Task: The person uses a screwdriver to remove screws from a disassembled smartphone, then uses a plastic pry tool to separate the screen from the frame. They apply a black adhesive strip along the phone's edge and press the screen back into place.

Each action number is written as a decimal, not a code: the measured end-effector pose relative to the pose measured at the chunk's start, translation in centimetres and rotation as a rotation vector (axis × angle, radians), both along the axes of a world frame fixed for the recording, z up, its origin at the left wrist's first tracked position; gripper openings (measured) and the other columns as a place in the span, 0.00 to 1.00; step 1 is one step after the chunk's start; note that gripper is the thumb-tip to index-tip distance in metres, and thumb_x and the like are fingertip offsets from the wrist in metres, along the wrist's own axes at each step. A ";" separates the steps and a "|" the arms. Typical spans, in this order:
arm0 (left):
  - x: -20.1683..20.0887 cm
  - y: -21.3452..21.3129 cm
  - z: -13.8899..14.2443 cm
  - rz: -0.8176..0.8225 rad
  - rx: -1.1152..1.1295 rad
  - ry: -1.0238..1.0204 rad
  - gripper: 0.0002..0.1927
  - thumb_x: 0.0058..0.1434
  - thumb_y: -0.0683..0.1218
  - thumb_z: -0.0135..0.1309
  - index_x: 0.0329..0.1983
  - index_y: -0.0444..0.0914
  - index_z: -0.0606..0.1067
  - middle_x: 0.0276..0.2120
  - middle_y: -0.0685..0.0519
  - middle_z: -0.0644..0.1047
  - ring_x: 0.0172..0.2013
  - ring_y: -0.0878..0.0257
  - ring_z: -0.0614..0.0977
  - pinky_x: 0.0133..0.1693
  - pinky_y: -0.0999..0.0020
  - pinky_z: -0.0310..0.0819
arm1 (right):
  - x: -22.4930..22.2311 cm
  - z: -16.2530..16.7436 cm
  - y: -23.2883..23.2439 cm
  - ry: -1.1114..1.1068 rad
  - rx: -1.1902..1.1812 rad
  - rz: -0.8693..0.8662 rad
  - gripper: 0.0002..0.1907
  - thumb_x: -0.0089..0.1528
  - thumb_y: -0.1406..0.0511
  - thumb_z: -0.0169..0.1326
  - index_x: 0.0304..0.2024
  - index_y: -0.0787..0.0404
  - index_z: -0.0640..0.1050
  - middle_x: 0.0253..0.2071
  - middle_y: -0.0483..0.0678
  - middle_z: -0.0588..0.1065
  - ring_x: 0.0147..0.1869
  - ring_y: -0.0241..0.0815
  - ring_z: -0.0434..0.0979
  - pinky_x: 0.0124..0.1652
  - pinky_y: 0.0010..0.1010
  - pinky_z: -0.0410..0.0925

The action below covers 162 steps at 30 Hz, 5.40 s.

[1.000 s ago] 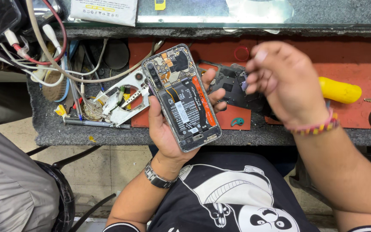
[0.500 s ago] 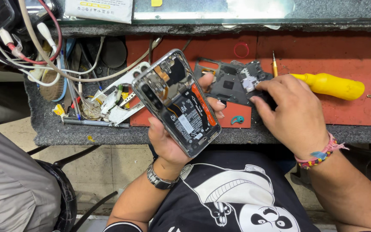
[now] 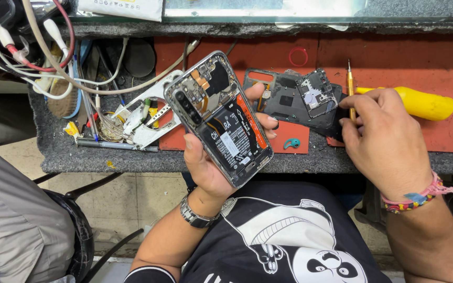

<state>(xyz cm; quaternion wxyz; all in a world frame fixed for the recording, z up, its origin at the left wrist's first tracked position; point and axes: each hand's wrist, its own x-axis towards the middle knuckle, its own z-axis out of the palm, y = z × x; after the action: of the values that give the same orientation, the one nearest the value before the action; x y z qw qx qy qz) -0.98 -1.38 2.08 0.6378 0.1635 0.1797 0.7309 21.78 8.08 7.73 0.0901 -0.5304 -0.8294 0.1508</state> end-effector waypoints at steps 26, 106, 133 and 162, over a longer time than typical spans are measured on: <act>-0.2 0.8 -0.3 -0.032 -0.029 -0.076 0.48 0.71 0.73 0.37 0.81 0.36 0.53 0.73 0.34 0.59 0.62 0.42 0.74 0.60 0.50 0.73 | -1.8 3.5 4.4 0.105 0.418 0.240 0.05 0.69 0.68 0.65 0.42 0.64 0.81 0.41 0.52 0.79 0.42 0.50 0.80 0.43 0.36 0.72; 0.1 -0.2 0.1 0.024 0.004 0.006 0.52 0.68 0.75 0.44 0.78 0.33 0.52 0.72 0.34 0.59 0.61 0.45 0.75 0.60 0.48 0.74 | -4.5 -0.5 -5.5 0.654 -0.513 -0.034 0.08 0.66 0.69 0.54 0.46 0.68 0.74 0.36 0.50 0.84 0.36 0.34 0.86 0.34 0.23 0.78; 0.2 -0.6 0.1 0.013 0.009 0.033 0.55 0.64 0.74 0.55 0.79 0.35 0.52 0.71 0.42 0.59 0.61 0.51 0.75 0.62 0.51 0.73 | -7.5 0.1 -6.2 0.452 -0.056 0.127 0.03 0.63 0.69 0.60 0.37 0.64 0.79 0.30 0.52 0.80 0.30 0.47 0.82 0.30 0.32 0.71; 0.2 -0.5 0.4 0.019 0.007 0.043 0.54 0.64 0.74 0.54 0.78 0.35 0.52 0.71 0.40 0.61 0.61 0.49 0.75 0.62 0.49 0.72 | -7.6 -1.0 -6.3 0.551 -0.163 0.023 0.04 0.63 0.69 0.60 0.36 0.64 0.78 0.28 0.49 0.80 0.27 0.36 0.82 0.29 0.27 0.71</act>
<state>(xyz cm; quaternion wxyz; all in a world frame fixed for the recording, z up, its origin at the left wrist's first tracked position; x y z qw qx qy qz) -0.78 -1.93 2.45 0.6263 0.1797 0.1924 0.7338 14.21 1.81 6.76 0.2672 -0.4657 -0.7646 0.3565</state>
